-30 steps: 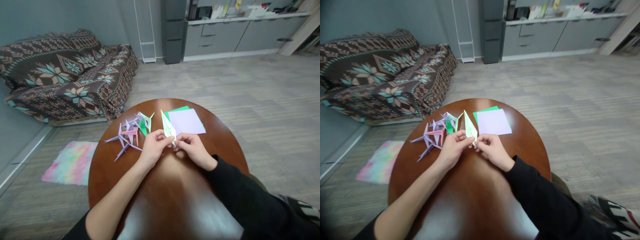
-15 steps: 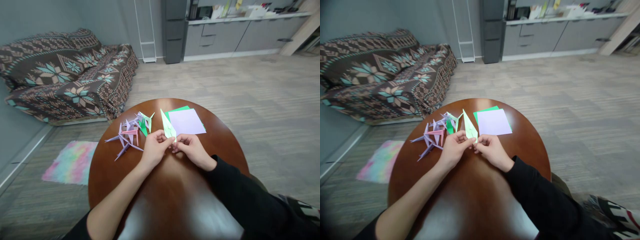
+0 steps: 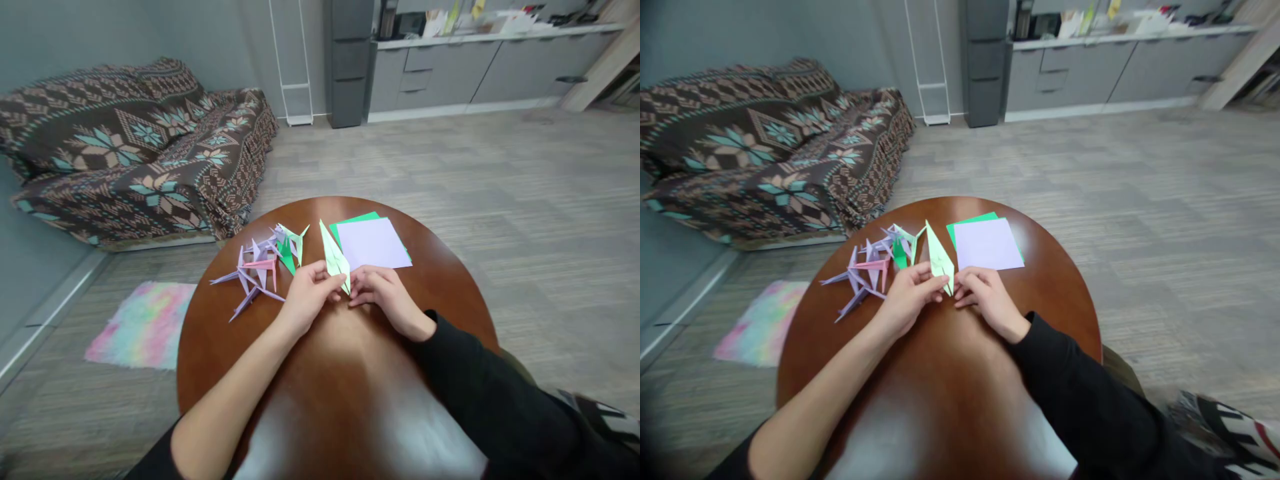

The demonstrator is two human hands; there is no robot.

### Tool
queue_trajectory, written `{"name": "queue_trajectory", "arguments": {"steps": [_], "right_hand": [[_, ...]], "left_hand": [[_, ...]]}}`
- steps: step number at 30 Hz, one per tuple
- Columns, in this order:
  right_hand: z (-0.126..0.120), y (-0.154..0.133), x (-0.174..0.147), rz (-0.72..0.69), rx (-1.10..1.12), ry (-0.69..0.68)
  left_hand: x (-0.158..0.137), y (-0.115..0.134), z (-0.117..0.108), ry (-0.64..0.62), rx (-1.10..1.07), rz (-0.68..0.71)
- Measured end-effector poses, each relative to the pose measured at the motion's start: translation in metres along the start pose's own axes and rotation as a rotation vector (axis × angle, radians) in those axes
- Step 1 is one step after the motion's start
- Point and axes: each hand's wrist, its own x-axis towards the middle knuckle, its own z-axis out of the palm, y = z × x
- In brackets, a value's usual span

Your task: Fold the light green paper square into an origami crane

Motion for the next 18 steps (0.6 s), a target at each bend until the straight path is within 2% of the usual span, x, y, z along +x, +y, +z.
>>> {"name": "queue_trajectory", "arguments": {"steps": [4,7,9,12,14,18], "right_hand": [[-0.0035,-0.0029,0.0019,-0.135,-0.089,0.088],[-0.005,-0.0021,0.002,-0.111,-0.093,0.066],[-0.0057,-0.0005,0.0019,-0.058,-0.027,0.06],[-0.0064,0.0018,0.0021,-0.016,0.061,0.037],[-0.0066,0.002,0.0019,-0.015,0.07,0.014],[-0.0055,-0.0003,0.0011,-0.042,0.044,-0.003]], "left_hand": [[-0.0033,0.0003,0.0008,-0.156,0.096,-0.046],[-0.0044,0.0002,0.0002,-0.277,0.216,-0.019],[-0.0046,0.001,0.0004,-0.266,0.26,0.025],[-0.0047,0.0037,0.0025,-0.186,0.241,0.082],[-0.005,0.0055,0.0043,-0.153,0.216,0.103],[-0.006,0.0071,0.0068,-0.165,0.199,0.108]]}}
